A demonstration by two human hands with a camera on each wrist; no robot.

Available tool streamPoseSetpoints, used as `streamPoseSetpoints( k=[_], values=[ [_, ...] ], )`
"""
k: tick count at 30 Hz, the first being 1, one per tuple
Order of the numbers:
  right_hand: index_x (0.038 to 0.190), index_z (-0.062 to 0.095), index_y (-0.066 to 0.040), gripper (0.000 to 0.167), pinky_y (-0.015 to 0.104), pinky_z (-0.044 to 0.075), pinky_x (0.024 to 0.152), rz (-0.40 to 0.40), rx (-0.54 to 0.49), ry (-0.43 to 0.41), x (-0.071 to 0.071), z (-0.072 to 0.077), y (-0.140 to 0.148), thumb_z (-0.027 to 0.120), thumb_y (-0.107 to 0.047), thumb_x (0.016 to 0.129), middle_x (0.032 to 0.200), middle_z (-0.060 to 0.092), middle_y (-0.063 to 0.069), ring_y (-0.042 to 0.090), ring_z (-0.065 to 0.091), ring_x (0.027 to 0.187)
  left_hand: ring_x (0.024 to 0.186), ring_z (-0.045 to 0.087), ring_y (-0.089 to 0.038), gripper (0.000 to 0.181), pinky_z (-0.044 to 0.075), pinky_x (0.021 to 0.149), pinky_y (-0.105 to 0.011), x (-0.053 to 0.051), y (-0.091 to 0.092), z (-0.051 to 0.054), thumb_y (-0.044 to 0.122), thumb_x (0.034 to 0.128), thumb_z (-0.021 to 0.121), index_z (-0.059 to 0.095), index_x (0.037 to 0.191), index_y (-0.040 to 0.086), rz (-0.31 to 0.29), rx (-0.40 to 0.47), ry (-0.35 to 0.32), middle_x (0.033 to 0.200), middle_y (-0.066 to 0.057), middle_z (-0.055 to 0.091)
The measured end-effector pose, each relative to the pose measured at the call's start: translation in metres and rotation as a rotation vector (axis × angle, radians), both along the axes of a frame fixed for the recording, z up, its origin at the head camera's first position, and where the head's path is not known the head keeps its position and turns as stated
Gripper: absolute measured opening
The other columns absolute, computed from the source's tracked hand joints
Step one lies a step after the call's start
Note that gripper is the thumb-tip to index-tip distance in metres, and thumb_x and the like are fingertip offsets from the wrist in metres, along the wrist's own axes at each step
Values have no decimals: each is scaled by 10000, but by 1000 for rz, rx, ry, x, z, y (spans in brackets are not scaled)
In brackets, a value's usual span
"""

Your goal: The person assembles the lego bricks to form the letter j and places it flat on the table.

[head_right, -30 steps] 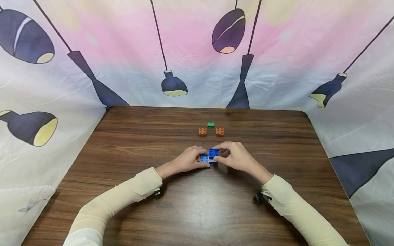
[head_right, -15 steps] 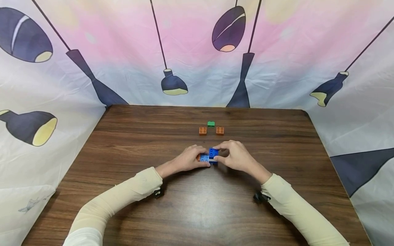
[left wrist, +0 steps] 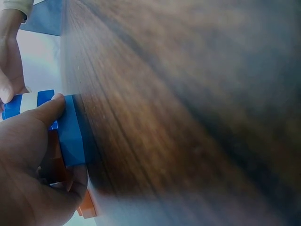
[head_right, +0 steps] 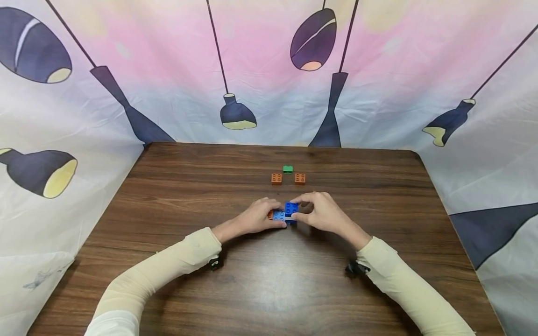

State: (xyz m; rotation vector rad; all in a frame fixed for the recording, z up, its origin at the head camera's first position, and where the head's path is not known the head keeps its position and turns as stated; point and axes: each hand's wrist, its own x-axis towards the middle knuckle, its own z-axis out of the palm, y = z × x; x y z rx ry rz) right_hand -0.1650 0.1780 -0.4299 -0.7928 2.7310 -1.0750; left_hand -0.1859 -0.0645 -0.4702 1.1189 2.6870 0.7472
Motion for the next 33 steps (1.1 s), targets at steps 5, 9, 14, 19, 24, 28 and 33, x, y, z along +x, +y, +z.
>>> streamPoseSetpoints(
  k=[5, 9, 14, 19, 24, 28, 33],
  values=[
    [1217, 742, -135, 347, 392, 583, 796, 18, -4, 19, 0, 0, 2, 804, -270, 903, 1142, 743, 28, 180, 691, 984, 967, 622, -141, 422, 477, 830, -293, -1, 1, 0, 384, 916, 780, 717, 1224, 101, -6, 0, 12, 1159, -31, 734],
    [1235, 731, -137, 365, 402, 580, 811, 41, 8, 41, 0, 0, 3, 795, -295, 913, 1168, 733, 31, 188, 690, 1004, 981, 628, -144, 424, 482, 846, -297, -1, 2, 0, 377, 915, 783, 715, 1226, 98, -3, -2, 14, 1165, -29, 733],
    [1267, 718, -125, 408, 434, 569, 831, 41, -1, 71, -2, 2, 6, 774, -344, 928, 1205, 718, 22, 201, 669, 1046, 1002, 640, -153, 421, 494, 870, -312, -1, 1, -1, 366, 912, 788, 715, 1221, 89, -6, 4, 15, 1162, -31, 735],
    [1264, 719, -116, 396, 450, 568, 831, 0, -34, 92, -8, 8, 10, 760, -341, 940, 1216, 719, 37, 221, 666, 1054, 1002, 641, -157, 419, 498, 869, -311, -1, 1, -2, 365, 910, 790, 715, 1219, 91, -2, 5, 14, 1155, -31, 736],
    [1252, 719, -101, 375, 444, 570, 824, -38, -49, 92, -16, 10, 15, 749, -323, 951, 1178, 733, 84, 251, 681, 1040, 1006, 641, -151, 414, 498, 877, -315, -2, 0, -3, 372, 907, 792, 720, 1211, 100, -2, 3, 18, 1158, -24, 736],
    [1243, 722, -84, 369, 442, 563, 824, -71, -46, 115, -26, 7, 18, 750, -307, 950, 1136, 741, 101, 232, 686, 1013, 1016, 642, -157, 415, 500, 883, -319, -1, 0, -3, 371, 907, 791, 720, 1212, 98, 0, 1, 21, 1165, -27, 734],
    [1234, 726, -67, 382, 427, 559, 805, -105, -37, 120, -38, 3, 20, 761, -308, 940, 1103, 743, 80, 219, 684, 986, 1024, 643, -165, 423, 503, 884, -326, 0, 0, -2, 371, 912, 786, 716, 1218, 89, 0, -2, 17, 1171, -35, 732]
  ],
)
